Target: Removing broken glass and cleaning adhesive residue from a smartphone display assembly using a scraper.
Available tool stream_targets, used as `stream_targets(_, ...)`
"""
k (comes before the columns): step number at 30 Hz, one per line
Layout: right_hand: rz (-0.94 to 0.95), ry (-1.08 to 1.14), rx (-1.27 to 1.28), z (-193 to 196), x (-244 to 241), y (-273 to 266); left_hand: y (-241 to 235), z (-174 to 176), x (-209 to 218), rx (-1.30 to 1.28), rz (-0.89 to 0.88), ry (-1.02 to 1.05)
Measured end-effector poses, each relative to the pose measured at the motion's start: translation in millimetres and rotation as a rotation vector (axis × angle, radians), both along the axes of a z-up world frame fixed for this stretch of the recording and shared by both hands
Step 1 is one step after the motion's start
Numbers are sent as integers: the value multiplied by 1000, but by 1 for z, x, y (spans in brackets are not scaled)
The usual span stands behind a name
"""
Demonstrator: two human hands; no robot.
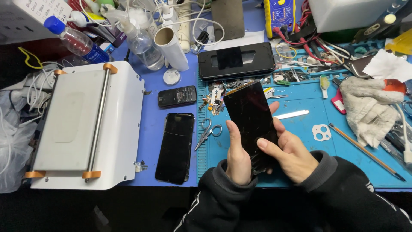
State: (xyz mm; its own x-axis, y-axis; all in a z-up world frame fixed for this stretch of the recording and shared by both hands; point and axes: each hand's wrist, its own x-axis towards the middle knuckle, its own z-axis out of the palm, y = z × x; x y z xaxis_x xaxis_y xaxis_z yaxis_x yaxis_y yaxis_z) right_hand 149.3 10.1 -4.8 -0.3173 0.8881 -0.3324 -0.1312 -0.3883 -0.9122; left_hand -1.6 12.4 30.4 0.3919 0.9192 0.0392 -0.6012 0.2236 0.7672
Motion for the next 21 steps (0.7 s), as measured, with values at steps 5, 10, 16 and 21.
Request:
stream_targets(5,3,71,-5,-6,3,2,0,1,0,-26,-23,6)
stream_targets(10,-84,-30,24,4,-5,1,-2,0,2,55,-9,119)
stream_targets(16,-37,35,-23,7,-4,1,1,-2,1,-26,-21,-32)
stream_targets(21,-50,81,-11,-10,1,1,1,3,0,-4,-31,57)
